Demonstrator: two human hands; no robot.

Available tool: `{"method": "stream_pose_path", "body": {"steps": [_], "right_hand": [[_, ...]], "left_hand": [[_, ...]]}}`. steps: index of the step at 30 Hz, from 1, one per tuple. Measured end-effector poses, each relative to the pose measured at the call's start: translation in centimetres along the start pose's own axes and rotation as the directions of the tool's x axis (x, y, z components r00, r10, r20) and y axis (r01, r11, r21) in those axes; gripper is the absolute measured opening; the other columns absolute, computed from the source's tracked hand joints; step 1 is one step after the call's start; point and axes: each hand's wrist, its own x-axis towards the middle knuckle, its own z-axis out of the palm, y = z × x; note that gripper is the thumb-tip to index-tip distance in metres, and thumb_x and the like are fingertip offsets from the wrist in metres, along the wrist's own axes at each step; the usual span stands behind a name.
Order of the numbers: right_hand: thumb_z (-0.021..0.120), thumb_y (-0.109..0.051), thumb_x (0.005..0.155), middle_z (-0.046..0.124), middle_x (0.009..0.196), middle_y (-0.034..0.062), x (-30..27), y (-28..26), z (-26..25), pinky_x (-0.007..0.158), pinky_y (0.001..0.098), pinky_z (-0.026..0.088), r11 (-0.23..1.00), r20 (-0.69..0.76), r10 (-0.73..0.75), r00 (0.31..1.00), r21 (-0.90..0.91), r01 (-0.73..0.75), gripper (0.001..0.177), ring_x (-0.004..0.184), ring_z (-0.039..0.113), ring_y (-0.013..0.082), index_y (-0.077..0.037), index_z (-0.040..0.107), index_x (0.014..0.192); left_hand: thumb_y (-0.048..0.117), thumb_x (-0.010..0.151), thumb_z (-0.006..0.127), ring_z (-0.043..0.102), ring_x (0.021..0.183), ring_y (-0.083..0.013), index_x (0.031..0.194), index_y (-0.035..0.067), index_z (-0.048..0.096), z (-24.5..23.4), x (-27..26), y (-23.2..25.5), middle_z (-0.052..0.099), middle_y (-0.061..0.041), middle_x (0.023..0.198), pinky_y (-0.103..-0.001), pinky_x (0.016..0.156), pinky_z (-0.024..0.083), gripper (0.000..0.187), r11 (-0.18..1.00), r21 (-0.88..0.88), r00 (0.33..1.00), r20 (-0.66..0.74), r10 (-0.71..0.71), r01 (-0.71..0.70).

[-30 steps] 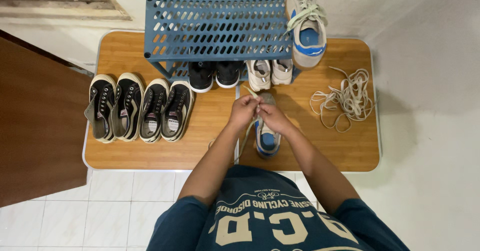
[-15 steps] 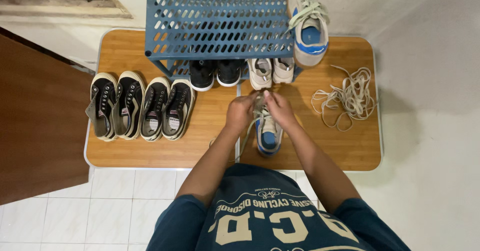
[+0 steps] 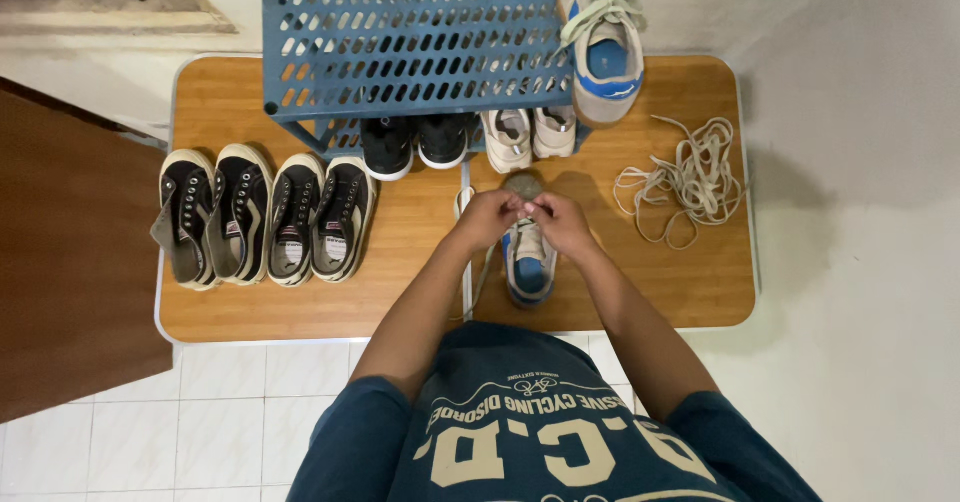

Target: The person threads white shoelaces through the eyelets of a pair of white and blue sneakers placed on a wooden table. They pull the laces through each eyelet sequentially and tie the laces on both shoes.

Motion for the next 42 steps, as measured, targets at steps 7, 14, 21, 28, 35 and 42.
{"method": "stream_pose_path", "body": {"steps": [7, 14, 21, 28, 35, 42], "right_hand": [[0.078, -0.022, 0.081, 0.072, 0.082, 0.0171, -1.3, 6.2, -0.5, 0.068, 0.0398, 0.054, 0.920, -0.051, -0.137, 0.989, -0.376, 0.108, 0.021, 0.077, 0.070, 0.0308, -0.002, 0.071, 0.082], [0.074, -0.017, 0.083, 0.075, 0.085, 0.0148, -2.2, 12.7, 0.3, 0.069, 0.0376, 0.055, 0.967, -0.082, 0.043, 0.996, -0.246, -0.062, 0.016, 0.075, 0.071, 0.0278, -0.005, 0.079, 0.093], [0.071, -0.012, 0.090, 0.074, 0.079, 0.0094, -2.4, 13.5, 0.7, 0.064, 0.0317, 0.052, 0.956, -0.009, 0.276, 0.961, 0.102, -0.274, 0.015, 0.067, 0.064, 0.0156, 0.000, 0.077, 0.097], [0.071, -0.011, 0.087, 0.076, 0.082, 0.0087, -2.5, 11.9, 0.1, 0.069, 0.0310, 0.055, 0.988, -0.043, 0.148, 0.988, -0.026, -0.149, 0.016, 0.073, 0.070, 0.0154, 0.000, 0.077, 0.097], [0.065, -0.018, 0.094, 0.072, 0.075, 0.0069, -2.2, 11.9, 0.3, 0.058, 0.0291, 0.055, 0.898, 0.097, 0.343, 0.934, 0.258, -0.356, 0.020, 0.063, 0.067, 0.0156, 0.000, 0.074, 0.093], [0.061, -0.014, 0.097, 0.064, 0.073, 0.0050, -1.2, 13.2, 1.6, 0.044, 0.0287, 0.044, 0.734, 0.087, 0.519, 0.850, 0.465, -0.496, 0.013, 0.054, 0.056, 0.0137, -0.004, 0.067, 0.104]], "left_hand": [[0.022, 0.081, 0.082, 0.071, 0.080, -0.0355, 0.085, 0.006, 0.075, 3.0, 0.3, -4.4, 0.074, -0.016, 0.083, -0.044, 0.074, 0.056, 0.018, 0.953, 0.295, 0.997, -0.012, -0.070, 0.071], [0.019, 0.081, 0.073, 0.069, 0.091, -0.0398, 0.095, 0.011, 0.077, 6.9, -0.5, -3.7, 0.073, -0.019, 0.096, -0.050, 0.081, 0.055, 0.017, 0.926, 0.369, 0.993, -0.112, -0.045, 0.083], [0.025, 0.084, 0.072, 0.069, 0.093, -0.0384, 0.092, 0.011, 0.077, 8.5, 0.2, -2.5, 0.072, -0.017, 0.102, -0.049, 0.083, 0.055, 0.017, 0.889, 0.417, 0.974, -0.192, -0.118, 0.189], [0.025, 0.087, 0.073, 0.071, 0.091, -0.0364, 0.093, 0.011, 0.077, 9.0, 0.8, -2.9, 0.072, -0.016, 0.099, -0.049, 0.082, 0.054, 0.016, 0.826, 0.508, 0.969, -0.146, -0.199, 0.246], [0.021, 0.083, 0.074, 0.070, 0.093, -0.0360, 0.091, 0.013, 0.078, 8.8, 0.3, -2.6, 0.072, -0.014, 0.103, -0.047, 0.083, 0.054, 0.012, 0.914, 0.337, 0.965, -0.208, -0.160, 0.224], [0.022, 0.083, 0.075, 0.059, 0.120, -0.0343, 0.115, 0.016, 0.069, 7.7, -1.0, -1.2, 0.066, -0.011, 0.122, -0.051, 0.097, 0.046, 0.033, 0.818, 0.553, 0.988, -0.104, -0.118, 0.156]]}}
